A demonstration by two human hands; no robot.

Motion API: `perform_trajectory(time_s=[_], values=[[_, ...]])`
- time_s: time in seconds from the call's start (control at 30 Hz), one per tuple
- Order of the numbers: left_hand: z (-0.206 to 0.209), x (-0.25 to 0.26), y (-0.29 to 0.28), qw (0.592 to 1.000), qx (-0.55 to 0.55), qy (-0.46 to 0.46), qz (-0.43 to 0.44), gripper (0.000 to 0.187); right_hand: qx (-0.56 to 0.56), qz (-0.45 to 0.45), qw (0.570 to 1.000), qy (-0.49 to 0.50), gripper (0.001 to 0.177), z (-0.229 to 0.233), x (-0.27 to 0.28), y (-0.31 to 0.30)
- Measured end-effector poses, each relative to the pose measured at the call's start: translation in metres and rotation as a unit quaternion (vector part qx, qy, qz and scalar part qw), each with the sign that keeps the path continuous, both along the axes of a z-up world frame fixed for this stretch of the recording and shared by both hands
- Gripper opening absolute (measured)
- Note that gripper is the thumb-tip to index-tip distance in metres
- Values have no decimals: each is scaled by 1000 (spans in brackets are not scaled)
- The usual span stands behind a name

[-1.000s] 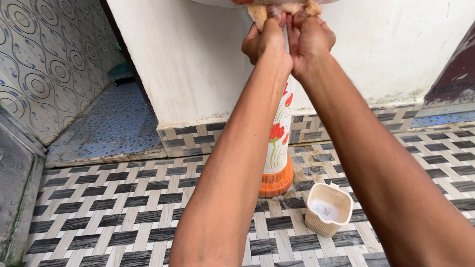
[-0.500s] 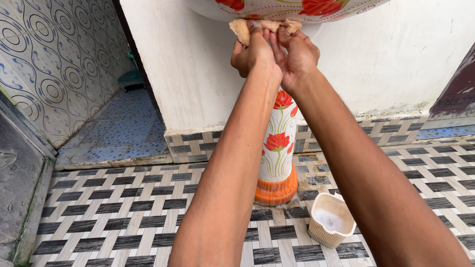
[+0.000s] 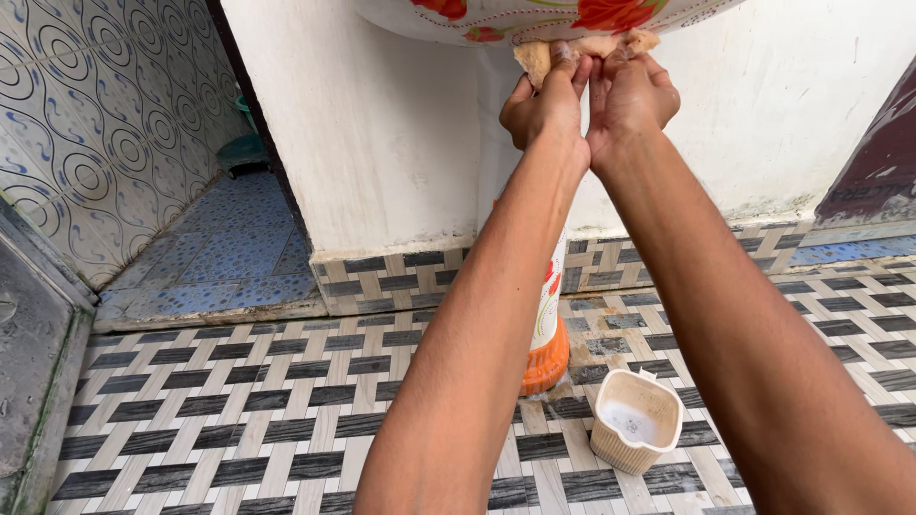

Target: The person scrubs an orange wall-mounted sink and its floral-patterned pedestal using a sponge and a small container of soapy water. They wipe the basin, faucet, and pedestal base thoroughly.

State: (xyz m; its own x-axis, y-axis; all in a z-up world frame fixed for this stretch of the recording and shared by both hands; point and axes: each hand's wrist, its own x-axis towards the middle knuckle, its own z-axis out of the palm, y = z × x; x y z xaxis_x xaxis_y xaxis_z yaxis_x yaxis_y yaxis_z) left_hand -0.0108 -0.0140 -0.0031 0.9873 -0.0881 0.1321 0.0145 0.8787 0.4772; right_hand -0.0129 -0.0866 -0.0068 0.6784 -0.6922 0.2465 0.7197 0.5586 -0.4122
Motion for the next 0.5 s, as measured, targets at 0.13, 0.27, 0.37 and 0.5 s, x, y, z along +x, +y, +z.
perform_trajectory(time_s=[0.13,0.27,0.37,0.5], values=[[7,-15,15,998,6,20,67,25,5,37,999,-25,32,-3,9,10],[16,-12,39,993,-30,55,97,26,-14,88,996,-28,29,-5,20,36],[25,-9,53,988,-50,65,132,26,-37,140,989,-23,28,-1,19,55],[37,-17,79,984,-34,88,152,35,-85,171,981,-21,28,1,7,83]])
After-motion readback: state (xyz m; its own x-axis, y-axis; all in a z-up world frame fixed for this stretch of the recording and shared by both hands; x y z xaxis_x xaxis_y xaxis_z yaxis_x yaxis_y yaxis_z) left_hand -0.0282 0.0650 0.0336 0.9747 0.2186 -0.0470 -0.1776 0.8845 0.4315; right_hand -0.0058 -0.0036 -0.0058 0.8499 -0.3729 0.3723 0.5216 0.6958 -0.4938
